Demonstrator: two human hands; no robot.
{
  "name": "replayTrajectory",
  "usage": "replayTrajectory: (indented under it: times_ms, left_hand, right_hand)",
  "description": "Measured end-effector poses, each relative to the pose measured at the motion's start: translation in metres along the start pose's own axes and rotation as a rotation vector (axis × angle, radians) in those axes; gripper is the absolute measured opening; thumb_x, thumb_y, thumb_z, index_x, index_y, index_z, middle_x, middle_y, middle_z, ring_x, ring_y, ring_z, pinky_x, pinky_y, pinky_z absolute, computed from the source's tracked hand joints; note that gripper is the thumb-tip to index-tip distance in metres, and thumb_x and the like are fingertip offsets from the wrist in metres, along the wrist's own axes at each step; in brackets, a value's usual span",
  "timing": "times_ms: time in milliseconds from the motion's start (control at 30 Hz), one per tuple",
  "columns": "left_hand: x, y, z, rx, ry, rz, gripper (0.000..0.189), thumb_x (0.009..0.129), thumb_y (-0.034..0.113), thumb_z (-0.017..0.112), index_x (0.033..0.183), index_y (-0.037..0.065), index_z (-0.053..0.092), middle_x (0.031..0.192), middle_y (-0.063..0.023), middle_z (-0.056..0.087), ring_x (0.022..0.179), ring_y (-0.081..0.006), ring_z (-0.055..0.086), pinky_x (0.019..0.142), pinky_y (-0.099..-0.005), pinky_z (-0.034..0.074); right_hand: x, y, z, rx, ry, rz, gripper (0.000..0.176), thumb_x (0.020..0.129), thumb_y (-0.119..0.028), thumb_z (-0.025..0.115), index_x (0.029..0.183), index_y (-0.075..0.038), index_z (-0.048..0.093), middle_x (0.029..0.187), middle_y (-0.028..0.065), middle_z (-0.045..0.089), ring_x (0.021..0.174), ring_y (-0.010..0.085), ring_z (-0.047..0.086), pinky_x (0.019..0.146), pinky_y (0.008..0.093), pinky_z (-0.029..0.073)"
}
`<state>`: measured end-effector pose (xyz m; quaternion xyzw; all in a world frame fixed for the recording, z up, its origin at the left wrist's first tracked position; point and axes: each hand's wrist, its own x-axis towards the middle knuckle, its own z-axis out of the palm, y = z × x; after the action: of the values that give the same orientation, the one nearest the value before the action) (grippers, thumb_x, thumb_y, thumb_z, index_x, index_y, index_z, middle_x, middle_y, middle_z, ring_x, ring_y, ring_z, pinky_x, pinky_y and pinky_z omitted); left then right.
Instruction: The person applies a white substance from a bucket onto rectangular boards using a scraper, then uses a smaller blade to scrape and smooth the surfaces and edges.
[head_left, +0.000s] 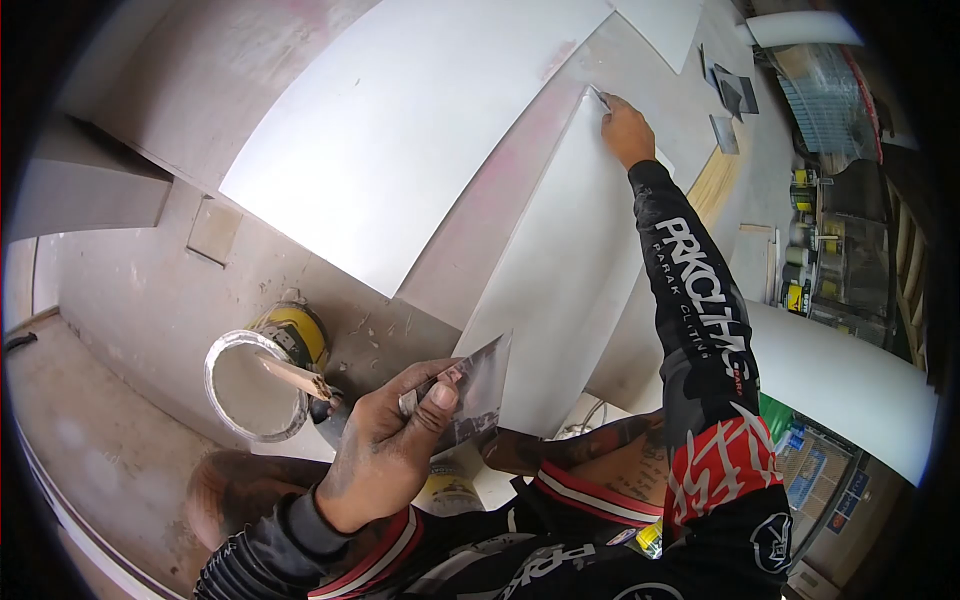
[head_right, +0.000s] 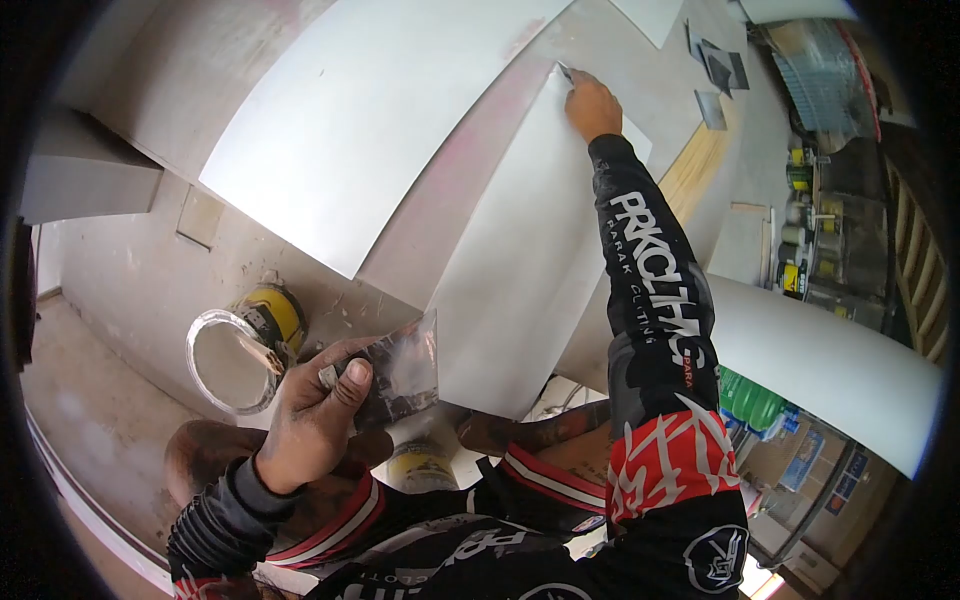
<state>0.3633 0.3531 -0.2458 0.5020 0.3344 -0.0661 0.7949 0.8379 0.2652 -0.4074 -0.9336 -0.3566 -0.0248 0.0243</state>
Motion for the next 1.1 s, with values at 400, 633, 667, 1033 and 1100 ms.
replayTrajectory:
  times_ms: [400, 633, 667, 1033, 1100]
  left_hand:
    - [0.006, 0.002, -0.001, 0.022, 0.001, 0.011, 0.04, 0.101, 0.031, 0.051, 0.118, -0.005, 0.059, 0.084, -0.0028, 0.06, 0.078, -0.0086, 0.05, 0.072, -0.0238, 0.044]
    - [0.009, -0.006, -0.01, -0.14, 0.018, -0.06, 0.036, 0.101, 0.031, 0.052, 0.111, -0.002, 0.062, 0.08, 0.0014, 0.058, 0.073, -0.0048, 0.047, 0.065, -0.0219, 0.04]
    - [0.01, -0.008, -0.011, -0.216, 0.035, -0.091, 0.036, 0.101, 0.031, 0.052, 0.11, -0.002, 0.063, 0.08, 0.0021, 0.058, 0.071, -0.0038, 0.046, 0.063, -0.0217, 0.04]
    - [0.003, 0.011, -0.023, -0.567, 0.239, 0.154, 0.033, 0.101, 0.031, 0.05, 0.105, -0.001, 0.058, 0.094, -0.0048, 0.063, 0.084, -0.0136, 0.064, 0.076, -0.0298, 0.054]
    - [0.002, 0.013, -0.032, -0.532, 0.229, 0.145, 0.034, 0.101, 0.031, 0.05, 0.105, -0.002, 0.057, 0.094, -0.0061, 0.063, 0.086, -0.0151, 0.064, 0.077, -0.031, 0.054]
  right_hand:
    - [0.005, 0.009, 0.003, 0.078, -0.085, -0.094, 0.043, 0.083, -0.01, 0.052, 0.125, -0.007, 0.058, 0.122, 0.017, 0.061, 0.109, 0.036, 0.059, 0.096, 0.0405, 0.046]
    - [-0.006, -0.004, -0.027, 0.159, -0.381, -0.09, 0.045, 0.082, -0.01, 0.052, 0.126, -0.012, 0.06, 0.112, 0.0189, 0.066, 0.104, 0.0341, 0.062, 0.092, 0.0375, 0.047]
    - [-0.009, -0.005, -0.029, 0.174, -0.402, -0.092, 0.046, 0.082, -0.01, 0.051, 0.126, -0.013, 0.061, 0.112, 0.0197, 0.065, 0.103, 0.0348, 0.062, 0.092, 0.0373, 0.047]
    - [-0.091, -0.033, -0.036, 0.229, -0.387, -0.102, 0.043, 0.08, -0.013, 0.055, 0.123, -0.014, 0.063, 0.108, 0.0181, 0.067, 0.099, 0.035, 0.064, 0.089, 0.0388, 0.049]
    - [-0.114, -0.048, -0.04, 0.236, -0.37, -0.12, 0.042, 0.08, -0.014, 0.057, 0.122, -0.012, 0.063, 0.108, 0.0175, 0.067, 0.098, 0.0342, 0.064, 0.087, 0.0385, 0.05]
